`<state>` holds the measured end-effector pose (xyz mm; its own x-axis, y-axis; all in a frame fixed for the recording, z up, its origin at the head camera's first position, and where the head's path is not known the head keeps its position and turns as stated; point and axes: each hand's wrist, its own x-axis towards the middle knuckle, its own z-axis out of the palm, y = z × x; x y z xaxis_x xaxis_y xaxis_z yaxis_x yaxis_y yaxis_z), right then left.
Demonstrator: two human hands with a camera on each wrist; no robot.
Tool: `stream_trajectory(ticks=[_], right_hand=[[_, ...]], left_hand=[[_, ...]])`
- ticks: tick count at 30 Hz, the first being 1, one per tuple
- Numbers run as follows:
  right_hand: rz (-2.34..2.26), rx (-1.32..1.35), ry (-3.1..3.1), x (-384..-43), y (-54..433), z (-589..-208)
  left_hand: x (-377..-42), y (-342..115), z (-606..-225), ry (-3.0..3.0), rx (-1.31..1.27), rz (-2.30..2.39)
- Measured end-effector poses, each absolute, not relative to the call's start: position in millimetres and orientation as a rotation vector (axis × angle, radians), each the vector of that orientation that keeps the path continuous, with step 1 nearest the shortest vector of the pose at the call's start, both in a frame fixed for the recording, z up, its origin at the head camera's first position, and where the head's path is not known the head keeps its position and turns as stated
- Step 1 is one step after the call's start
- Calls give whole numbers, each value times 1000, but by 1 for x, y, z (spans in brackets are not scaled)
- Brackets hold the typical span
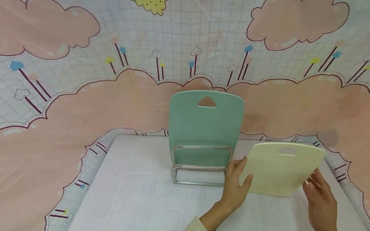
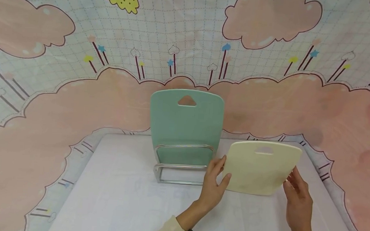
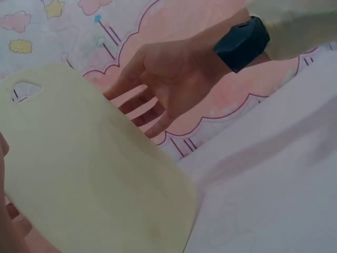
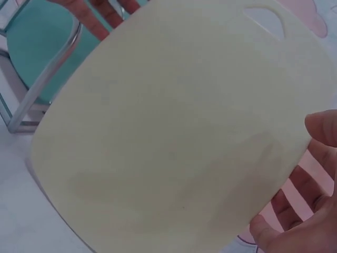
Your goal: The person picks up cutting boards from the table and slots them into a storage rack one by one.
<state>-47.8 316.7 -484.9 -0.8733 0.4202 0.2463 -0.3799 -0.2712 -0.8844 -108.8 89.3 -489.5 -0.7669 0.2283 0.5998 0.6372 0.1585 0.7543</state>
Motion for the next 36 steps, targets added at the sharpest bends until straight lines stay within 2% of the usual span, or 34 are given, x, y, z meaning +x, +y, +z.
stream_trajectory(ticks=[8, 19, 27, 36], right_hand=[[2197, 36, -1440, -45, 315, -488], [2155, -99, -1477, -48, 312, -482], [2162, -94, -1419, -47, 308, -480], [2180, -97, -1432, -50, 305, -467]], left_hand=[[-106, 89, -491, -2152, -844, -1577], [-104, 90, -489, -2153, -891, -1693], [-102, 90, -492, -2144, -903, -1623], [-110, 83, -476, -2094, -957, -1659]])
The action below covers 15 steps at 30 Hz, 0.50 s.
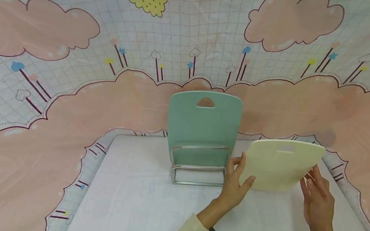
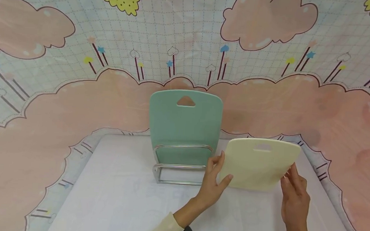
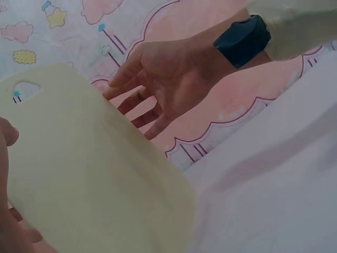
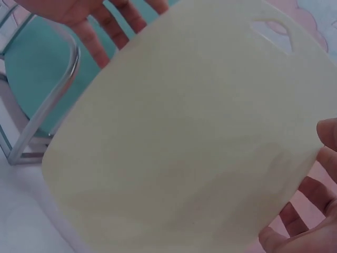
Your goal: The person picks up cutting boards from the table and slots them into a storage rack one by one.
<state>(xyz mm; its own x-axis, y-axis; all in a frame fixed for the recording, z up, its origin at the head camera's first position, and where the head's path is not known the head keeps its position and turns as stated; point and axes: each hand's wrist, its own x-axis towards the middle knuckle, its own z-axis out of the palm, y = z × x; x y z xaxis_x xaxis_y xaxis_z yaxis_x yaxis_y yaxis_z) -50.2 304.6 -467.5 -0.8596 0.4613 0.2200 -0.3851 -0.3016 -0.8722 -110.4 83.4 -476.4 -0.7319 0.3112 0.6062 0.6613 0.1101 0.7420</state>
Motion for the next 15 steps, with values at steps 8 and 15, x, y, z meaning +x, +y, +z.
stream_trajectory(ticks=[8, 15], right_hand=[[2162, -71, -1442, -62, 301, -455], [2163, -22, -1398, -69, 298, -449]], left_hand=[[-124, 78, -468, -2071, -996, -1577], [-133, 71, -462, -2035, -1037, -1566]])
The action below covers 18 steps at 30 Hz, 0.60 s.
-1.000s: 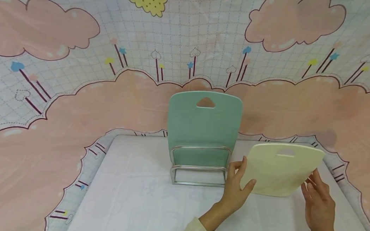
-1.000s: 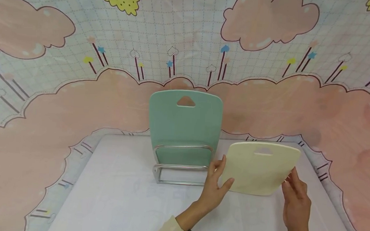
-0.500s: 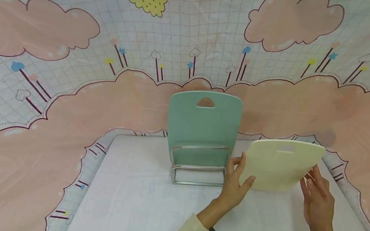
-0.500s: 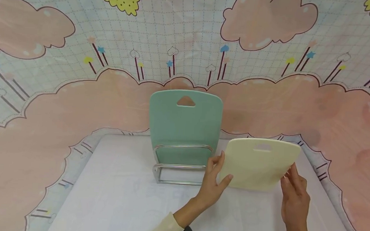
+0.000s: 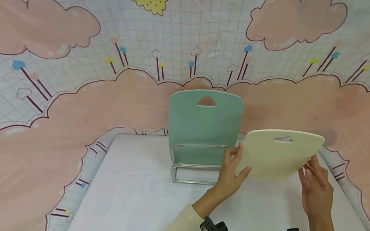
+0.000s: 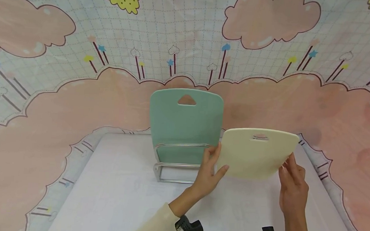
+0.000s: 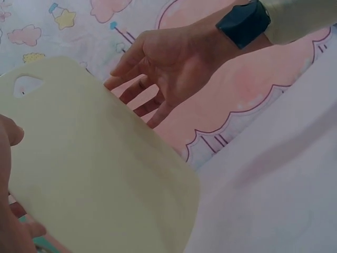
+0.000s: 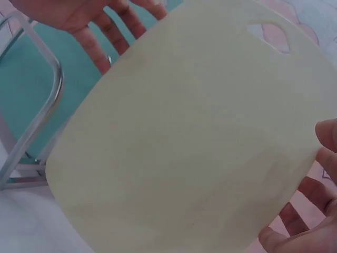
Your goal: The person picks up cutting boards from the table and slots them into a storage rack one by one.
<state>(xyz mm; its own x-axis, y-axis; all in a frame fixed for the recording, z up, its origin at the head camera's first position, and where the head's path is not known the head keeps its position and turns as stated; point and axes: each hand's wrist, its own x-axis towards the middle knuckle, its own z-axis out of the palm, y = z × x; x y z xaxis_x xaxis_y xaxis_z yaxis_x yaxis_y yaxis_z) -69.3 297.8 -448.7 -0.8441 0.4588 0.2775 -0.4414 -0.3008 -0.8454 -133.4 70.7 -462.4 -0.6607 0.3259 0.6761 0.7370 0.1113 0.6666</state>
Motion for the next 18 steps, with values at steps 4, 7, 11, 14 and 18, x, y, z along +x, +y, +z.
stream_trajectory(ticks=[4, 7, 11, 14, 18], right_hand=[[2181, 40, -1357, -72, 294, -447], [2190, 84, -1356, -73, 291, -448], [2185, 100, -1414, -72, 288, -451], [2173, 91, -1477, -72, 286, -453], [2164, 74, -1537, -72, 284, -454]], left_hand=[[-137, 66, -461, -2029, -1047, -1593], [-138, 62, -461, -2050, -1030, -1621], [-138, 57, -463, -2057, -1013, -1626], [-139, 53, -464, -2055, -1005, -1623], [-139, 48, -465, -2057, -991, -1635]])
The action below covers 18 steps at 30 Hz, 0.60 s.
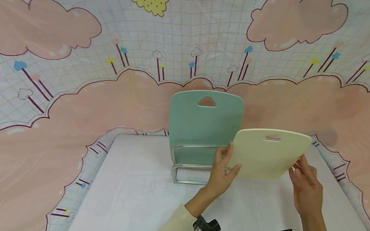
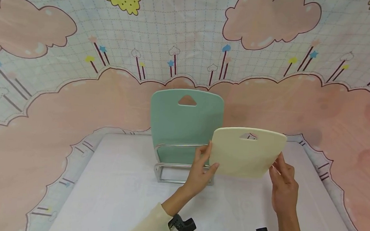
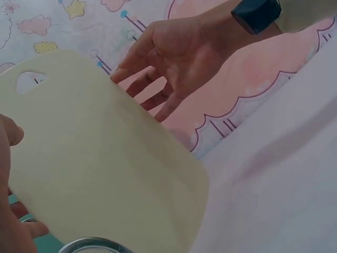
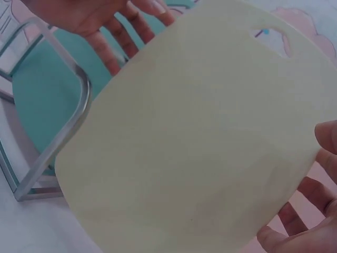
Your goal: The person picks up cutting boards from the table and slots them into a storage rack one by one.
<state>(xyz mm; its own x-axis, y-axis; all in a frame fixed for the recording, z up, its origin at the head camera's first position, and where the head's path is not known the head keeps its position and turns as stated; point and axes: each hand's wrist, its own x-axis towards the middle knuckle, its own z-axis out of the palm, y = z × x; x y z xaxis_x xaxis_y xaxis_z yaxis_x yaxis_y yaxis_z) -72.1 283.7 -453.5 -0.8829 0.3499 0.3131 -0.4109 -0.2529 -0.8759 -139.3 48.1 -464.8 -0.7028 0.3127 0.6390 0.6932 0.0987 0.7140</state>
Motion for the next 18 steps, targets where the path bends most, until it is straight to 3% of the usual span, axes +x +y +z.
stream_trajectory(ticks=[18], right_hand=[[2114, 84, -1639, -74, 273, -451]], left_hand=[[-138, 35, -466, -2075, -936, -1644]])
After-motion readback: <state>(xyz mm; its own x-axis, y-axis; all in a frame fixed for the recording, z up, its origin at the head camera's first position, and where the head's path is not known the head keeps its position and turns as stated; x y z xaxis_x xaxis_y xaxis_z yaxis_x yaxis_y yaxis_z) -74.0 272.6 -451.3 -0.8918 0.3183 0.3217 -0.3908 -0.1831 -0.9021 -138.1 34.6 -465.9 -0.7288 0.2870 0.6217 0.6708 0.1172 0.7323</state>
